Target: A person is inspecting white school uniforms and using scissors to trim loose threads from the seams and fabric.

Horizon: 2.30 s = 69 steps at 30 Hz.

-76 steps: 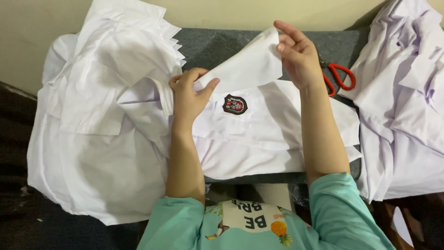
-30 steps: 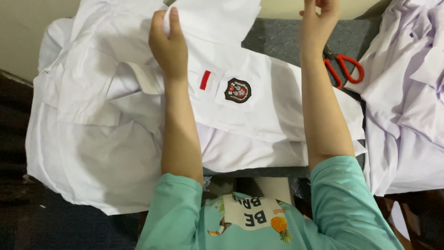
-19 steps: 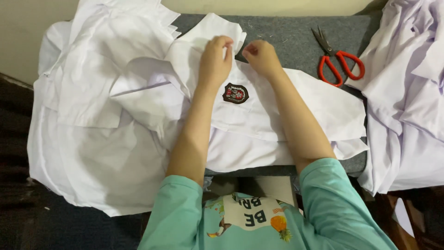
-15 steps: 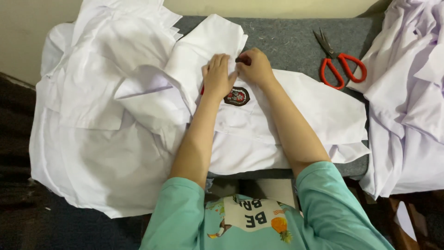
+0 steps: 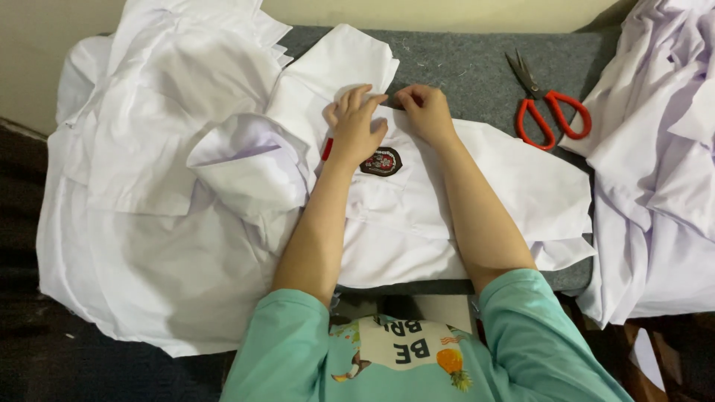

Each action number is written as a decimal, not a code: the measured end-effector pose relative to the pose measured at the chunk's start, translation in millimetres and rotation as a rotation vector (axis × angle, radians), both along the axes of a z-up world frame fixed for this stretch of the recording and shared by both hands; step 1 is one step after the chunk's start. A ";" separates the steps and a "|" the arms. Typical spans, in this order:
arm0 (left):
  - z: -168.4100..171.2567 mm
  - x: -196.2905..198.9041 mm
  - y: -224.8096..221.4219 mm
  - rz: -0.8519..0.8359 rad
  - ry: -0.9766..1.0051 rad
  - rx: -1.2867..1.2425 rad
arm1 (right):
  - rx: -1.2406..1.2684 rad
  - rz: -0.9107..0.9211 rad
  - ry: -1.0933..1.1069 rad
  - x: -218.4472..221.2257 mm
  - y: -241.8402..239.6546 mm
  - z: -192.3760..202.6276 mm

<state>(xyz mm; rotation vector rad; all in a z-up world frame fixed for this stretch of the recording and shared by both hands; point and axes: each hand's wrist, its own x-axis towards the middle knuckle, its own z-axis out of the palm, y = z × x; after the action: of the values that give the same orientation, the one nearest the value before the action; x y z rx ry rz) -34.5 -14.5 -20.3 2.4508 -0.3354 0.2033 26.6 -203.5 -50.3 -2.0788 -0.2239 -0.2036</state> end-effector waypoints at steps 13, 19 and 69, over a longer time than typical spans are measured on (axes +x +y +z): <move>-37.8 25.7 -4.1 0.090 -0.159 0.023 | -0.154 0.077 -0.270 -10.4 14.2 2.1; -32.9 25.0 -3.3 0.092 -0.151 -0.002 | -0.196 0.035 -0.194 -5.2 5.0 1.8; -5.6 1.0 -5.6 0.049 0.024 0.138 | -0.757 0.444 -0.155 -166.9 -20.3 43.3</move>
<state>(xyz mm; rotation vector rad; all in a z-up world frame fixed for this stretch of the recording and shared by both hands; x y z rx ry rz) -33.5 -20.1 -25.9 2.5973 -0.2874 0.1763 -140.3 -223.8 -7.0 -2.6808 -0.9671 0.0007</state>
